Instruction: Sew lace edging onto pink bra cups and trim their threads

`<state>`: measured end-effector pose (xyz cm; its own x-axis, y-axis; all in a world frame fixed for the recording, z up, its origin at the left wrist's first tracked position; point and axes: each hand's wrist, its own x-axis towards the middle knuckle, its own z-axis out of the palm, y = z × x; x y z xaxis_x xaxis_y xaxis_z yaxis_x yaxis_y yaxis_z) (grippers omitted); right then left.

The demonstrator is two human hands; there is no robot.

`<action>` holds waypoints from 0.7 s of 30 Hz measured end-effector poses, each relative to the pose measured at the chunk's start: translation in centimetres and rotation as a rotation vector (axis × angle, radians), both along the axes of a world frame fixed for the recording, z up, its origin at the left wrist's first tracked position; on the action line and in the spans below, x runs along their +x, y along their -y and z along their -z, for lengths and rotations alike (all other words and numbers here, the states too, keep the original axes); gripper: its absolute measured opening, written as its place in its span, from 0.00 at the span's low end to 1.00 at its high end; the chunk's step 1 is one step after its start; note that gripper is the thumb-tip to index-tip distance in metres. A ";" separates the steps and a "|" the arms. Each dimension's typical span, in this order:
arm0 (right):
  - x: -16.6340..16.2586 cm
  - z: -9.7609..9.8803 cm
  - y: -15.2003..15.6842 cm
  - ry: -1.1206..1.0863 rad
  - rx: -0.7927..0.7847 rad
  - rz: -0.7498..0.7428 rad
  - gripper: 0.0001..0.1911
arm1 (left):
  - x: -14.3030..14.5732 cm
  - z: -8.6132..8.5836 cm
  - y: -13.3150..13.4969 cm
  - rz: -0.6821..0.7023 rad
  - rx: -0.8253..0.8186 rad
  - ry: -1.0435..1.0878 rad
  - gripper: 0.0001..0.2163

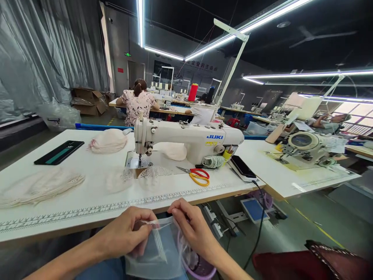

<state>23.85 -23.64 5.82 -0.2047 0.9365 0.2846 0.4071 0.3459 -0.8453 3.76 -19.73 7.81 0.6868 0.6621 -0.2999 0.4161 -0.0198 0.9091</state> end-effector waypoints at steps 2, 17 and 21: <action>0.1 0.0 0.4 -0.041 -0.007 -0.001 0.12 | 0.0 -0.2 -0.1 0.010 0.032 0.005 0.11; -3.7 1.4 -4.8 -0.264 -0.310 -0.501 0.31 | -3.2 0.2 -1.3 0.124 0.683 0.144 0.15; -5.2 1.7 -5.0 -0.247 -0.371 -0.347 0.21 | -4.6 0.7 -1.8 -0.176 0.098 0.246 0.17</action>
